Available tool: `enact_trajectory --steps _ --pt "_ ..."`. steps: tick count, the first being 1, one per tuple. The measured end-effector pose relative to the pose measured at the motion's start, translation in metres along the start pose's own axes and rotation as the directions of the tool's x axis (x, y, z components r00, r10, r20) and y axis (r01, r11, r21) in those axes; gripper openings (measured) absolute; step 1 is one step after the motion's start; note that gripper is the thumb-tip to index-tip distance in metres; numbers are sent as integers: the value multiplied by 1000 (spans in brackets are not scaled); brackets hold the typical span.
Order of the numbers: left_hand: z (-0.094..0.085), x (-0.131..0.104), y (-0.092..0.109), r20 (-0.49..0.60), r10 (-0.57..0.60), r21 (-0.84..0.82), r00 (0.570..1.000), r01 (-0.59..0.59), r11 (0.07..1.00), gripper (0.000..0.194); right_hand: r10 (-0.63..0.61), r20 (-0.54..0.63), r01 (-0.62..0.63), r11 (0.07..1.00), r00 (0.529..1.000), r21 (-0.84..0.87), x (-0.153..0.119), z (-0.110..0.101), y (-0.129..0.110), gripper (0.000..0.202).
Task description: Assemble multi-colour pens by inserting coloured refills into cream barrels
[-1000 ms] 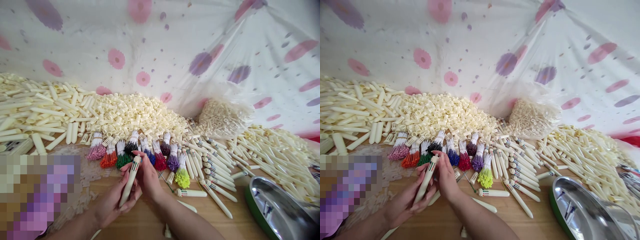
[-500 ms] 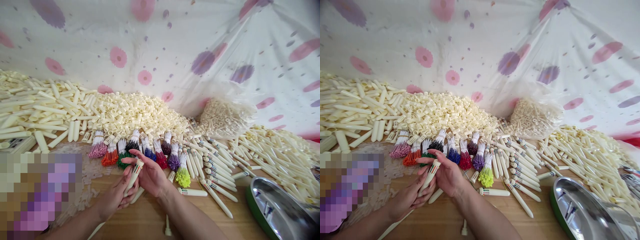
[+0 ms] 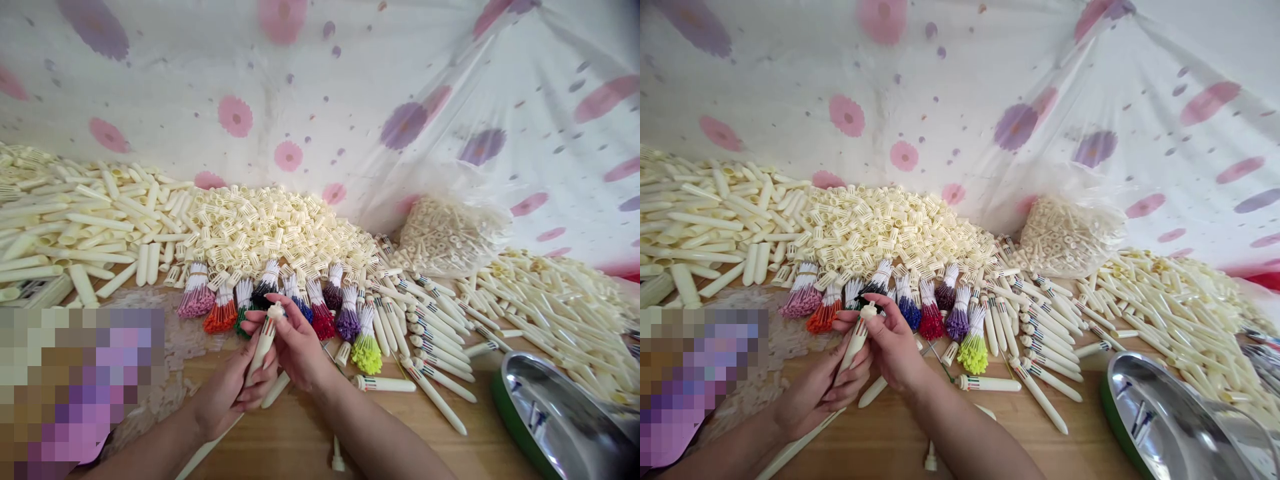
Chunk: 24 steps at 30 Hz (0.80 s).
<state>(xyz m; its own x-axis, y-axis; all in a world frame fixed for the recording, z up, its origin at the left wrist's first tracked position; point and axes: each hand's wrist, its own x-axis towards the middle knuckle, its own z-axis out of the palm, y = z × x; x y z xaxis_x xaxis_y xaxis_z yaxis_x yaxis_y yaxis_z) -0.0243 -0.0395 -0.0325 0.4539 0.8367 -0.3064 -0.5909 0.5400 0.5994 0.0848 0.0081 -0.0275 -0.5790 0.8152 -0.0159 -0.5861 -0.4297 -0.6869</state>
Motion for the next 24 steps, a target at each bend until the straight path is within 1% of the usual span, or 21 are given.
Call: enact_trajectory --steps 3,6,10,14,16,18,19,21,22,24 --pt "-1 -1 -1 24 -4 -123 1000 7 992 41 -41 -24 40 999 999 -36 1 1 6 40" --pt "-1 -2 -2 47 -3 -224 999 14 974 39 -24 -48 22 999 999 -36 3 1 10 45" --pt "0 -4 -2 82 -8 -256 997 29 966 39 -37 -29 35 998 999 -59 1 2 12 50" --pt "0 -7 0 121 -6 -157 993 25 987 39 -12 43 15 998 999 -55 -2 6 6 51" --pt "-1 -7 1 109 -33 -80 993 41 996 42 51 94 -49 998 994 -31 -2 7 -1 56" --pt "-2 -8 1 72 -71 15 995 70 997 47 146 139 -146 989 980 -10 0 7 -9 62" --pt "-3 -8 2 51 -89 64 995 86 994 49 197 158 -199 980 968 -7 1 6 -12 60" --pt "-2 -7 2 5 -110 146 994 108 983 52 269 180 -274 962 946 1 3 4 -16 46" --pt "-2 -7 2 -19 -108 172 994 110 979 54 280 177 -287 958 944 14 3 3 -16 39" --pt "-1 -8 3 -54 -99 201 994 107 974 56 248 138 -257 965 959 56 3 2 -15 31"
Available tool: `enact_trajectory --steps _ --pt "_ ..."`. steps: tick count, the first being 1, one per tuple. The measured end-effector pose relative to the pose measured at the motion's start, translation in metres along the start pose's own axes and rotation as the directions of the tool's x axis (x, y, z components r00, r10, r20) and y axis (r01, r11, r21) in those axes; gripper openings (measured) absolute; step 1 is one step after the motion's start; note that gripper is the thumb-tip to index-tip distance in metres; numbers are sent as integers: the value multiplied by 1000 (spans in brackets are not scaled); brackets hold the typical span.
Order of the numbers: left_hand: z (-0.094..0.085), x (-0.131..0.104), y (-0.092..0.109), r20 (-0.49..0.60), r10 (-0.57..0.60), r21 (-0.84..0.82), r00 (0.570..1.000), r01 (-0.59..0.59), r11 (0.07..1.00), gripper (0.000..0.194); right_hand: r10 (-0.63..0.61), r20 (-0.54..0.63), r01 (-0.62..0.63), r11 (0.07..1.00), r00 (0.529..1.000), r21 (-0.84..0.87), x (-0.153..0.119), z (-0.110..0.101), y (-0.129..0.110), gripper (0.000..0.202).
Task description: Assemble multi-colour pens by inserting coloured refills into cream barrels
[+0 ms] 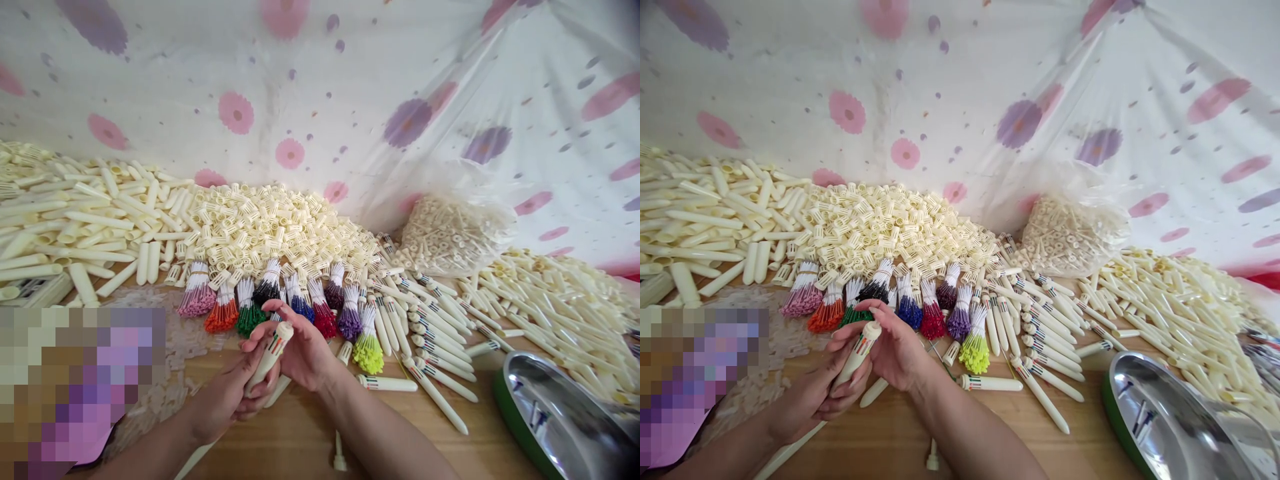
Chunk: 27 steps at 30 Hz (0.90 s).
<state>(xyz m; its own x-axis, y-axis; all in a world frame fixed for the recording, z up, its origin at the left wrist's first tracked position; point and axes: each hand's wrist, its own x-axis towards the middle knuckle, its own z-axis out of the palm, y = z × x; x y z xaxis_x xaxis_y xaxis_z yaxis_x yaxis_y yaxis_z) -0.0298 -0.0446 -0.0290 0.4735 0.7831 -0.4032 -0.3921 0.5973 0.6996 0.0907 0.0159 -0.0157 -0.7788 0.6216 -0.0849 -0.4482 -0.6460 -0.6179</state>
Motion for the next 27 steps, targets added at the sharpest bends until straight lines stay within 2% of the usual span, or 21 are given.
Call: enact_trajectory --steps 4,10,12,15,17,19,24,27 --pt "2 -3 -4 54 18 -11 998 -17 1000 53 -111 -117 115 993 987 32 0 1 7 29" --pt "3 -2 -11 116 23 -175 993 -3 985 45 -70 -180 78 996 981 36 5 0 10 28" --pt "3 0 -7 111 40 -221 993 -15 975 41 -73 -203 75 997 976 0 7 -1 7 29" --pt "2 0 5 82 27 -226 996 -8 974 38 -184 -234 153 978 955 -145 8 -4 1 31" --pt "1 -2 12 76 -1 -201 997 17 979 39 -280 -235 214 939 931 -271 8 -7 -3 30" --pt "0 -5 17 38 -20 -148 999 25 989 40 -319 -222 226 905 921 -361 8 -9 -5 28" --pt "-3 -10 17 -153 28 51 988 -20 998 42 -290 -263 160 892 920 -423 6 -13 -2 24" --pt "-8 -9 14 -209 92 187 974 -52 981 43 -265 -300 120 897 916 -426 5 -10 -2 26"
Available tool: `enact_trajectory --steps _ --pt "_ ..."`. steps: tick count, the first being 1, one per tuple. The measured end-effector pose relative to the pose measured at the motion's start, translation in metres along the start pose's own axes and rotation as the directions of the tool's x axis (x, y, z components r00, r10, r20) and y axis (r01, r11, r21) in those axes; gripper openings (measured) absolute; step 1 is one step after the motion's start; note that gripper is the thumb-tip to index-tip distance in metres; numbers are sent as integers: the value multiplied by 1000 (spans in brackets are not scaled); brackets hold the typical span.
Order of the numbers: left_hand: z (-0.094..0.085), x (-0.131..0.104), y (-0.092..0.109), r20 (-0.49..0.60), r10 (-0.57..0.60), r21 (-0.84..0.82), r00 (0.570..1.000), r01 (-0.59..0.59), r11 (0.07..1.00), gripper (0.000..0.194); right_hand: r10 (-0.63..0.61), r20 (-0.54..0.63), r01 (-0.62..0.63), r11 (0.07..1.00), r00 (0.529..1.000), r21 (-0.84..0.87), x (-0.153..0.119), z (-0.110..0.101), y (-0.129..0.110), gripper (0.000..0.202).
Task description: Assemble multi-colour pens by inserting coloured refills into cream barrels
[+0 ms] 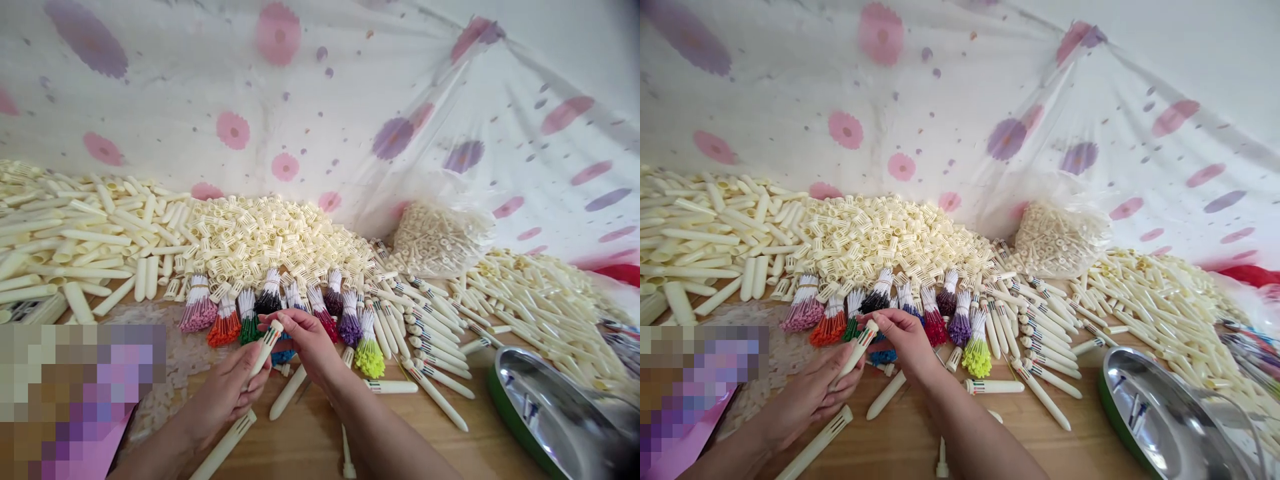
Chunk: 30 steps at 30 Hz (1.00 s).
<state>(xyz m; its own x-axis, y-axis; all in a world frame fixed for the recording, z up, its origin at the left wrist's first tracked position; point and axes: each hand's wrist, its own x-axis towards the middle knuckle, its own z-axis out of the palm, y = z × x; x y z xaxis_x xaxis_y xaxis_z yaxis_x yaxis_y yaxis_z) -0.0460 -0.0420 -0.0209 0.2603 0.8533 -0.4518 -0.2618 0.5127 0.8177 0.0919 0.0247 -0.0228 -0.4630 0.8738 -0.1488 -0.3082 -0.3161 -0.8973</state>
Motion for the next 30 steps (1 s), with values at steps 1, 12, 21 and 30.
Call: enact_trajectory --steps 1,12,21,30 --pt "-2 1 -1 -13 24 50 1000 -23 999 43 10 -5 -10 1000 1000 -4 0 1 -1 26" --pt "-18 -4 7 -208 505 717 838 -220 662 24 -121 -31 119 991 992 -58 2 32 -2 26" --pt "-24 -14 18 -188 674 818 714 -266 510 27 -535 -339 396 826 774 -401 -17 -15 -44 15" --pt "-28 -34 -6 -48 391 864 919 -158 477 14 -568 -631 -41 725 529 -687 12 -152 -76 59"
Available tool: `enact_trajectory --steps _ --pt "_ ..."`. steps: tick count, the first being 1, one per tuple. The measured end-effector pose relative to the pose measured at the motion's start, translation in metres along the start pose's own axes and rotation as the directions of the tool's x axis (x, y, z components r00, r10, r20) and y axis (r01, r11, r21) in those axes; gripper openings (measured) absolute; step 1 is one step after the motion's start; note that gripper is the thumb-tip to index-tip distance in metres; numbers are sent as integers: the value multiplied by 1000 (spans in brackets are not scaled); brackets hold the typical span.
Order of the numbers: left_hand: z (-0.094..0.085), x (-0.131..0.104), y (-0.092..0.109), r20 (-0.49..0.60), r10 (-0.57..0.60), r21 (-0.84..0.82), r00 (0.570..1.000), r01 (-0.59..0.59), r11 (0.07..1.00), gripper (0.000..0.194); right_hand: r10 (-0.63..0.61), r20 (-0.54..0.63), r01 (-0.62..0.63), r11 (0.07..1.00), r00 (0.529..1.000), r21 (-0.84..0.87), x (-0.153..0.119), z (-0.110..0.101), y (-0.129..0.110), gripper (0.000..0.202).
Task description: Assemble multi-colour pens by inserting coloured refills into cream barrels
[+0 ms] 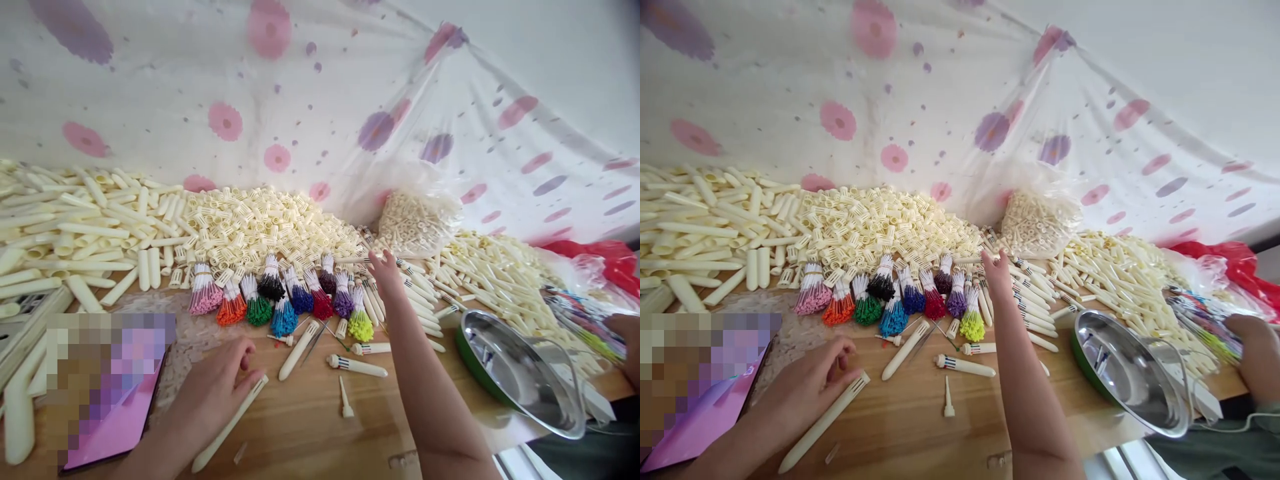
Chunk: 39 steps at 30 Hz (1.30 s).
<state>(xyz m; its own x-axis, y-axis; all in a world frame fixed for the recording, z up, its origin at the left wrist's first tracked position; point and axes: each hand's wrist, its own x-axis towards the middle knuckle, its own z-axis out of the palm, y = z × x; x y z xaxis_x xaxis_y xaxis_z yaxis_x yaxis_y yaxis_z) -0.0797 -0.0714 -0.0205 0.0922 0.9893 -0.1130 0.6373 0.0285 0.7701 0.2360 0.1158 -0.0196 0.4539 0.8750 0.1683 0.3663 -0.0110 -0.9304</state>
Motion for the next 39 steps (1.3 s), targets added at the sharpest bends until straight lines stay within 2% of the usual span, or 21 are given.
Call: enact_trajectory --steps 3,6,10,12,14,17,21,23,25,27,29,30,31,32,33,35,37,39 --pt "10 -7 -3 87 6 12 996 -7 1000 16 -21 49 28 989 999 -148 -11 -3 11 69" --pt "16 -7 -4 94 10 0 996 -10 1000 13 -79 118 109 957 990 -269 -26 -6 14 68" --pt "11 2 -3 27 -42 -33 999 43 999 9 -156 208 228 892 966 -389 -27 0 18 48" --pt "5 8 -3 7 -98 -124 995 98 987 14 -185 260 284 860 948 -425 -22 8 21 34" --pt "0 12 -6 10 -150 -260 989 147 954 22 -210 293 328 831 933 -450 -15 14 23 29" --pt "-1 18 -13 1 -207 -474 978 183 861 30 -256 293 373 796 921 -476 -5 18 23 30" --pt "0 21 -16 55 -308 -733 950 248 634 34 -333 239 410 764 912 -499 10 13 10 28" --pt "-1 21 -15 85 -317 -806 945 253 535 33 -378 232 443 749 897 -493 9 15 -3 25" --pt "-3 21 -14 93 -312 -858 946 235 456 33 -435 274 514 729 858 -452 -4 27 -20 20" --pt "-5 21 -16 56 -341 -905 938 192 379 35 -495 378 617 699 782 -361 -30 49 -38 19" --pt "-7 21 -18 -7 -397 -941 918 128 312 33 -551 509 721 654 661 -229 -63 78 -54 15" --pt "-8 22 -20 -36 -426 -954 904 96 283 30 -587 583 778 615 562 -130 -80 93 -62 14" --pt "-9 22 -21 -58 -450 -964 891 67 256 26 -653 661 851 524 371 40 -96 109 -68 17" --pt "-10 23 -22 -71 -472 -971 879 46 233 24 -682 698 884 440 217 155 -110 124 -74 20" --pt "-11 23 -22 -81 -490 -976 868 30 213 22 -683 722 903 372 110 214 -121 138 -78 23" --pt "-12 25 -22 -94 -523 -982 847 6 187 17 -658 751 927 245 -56 284 -135 161 -85 23" --pt "-14 26 -21 -94 -563 -987 821 -2 162 16 -603 781 942 138 -165 305 -141 176 -89 18" --pt "-15 28 -20 -76 -609 -992 790 3 127 21 -552 800 945 63 -235 321 -144 185 -91 14"
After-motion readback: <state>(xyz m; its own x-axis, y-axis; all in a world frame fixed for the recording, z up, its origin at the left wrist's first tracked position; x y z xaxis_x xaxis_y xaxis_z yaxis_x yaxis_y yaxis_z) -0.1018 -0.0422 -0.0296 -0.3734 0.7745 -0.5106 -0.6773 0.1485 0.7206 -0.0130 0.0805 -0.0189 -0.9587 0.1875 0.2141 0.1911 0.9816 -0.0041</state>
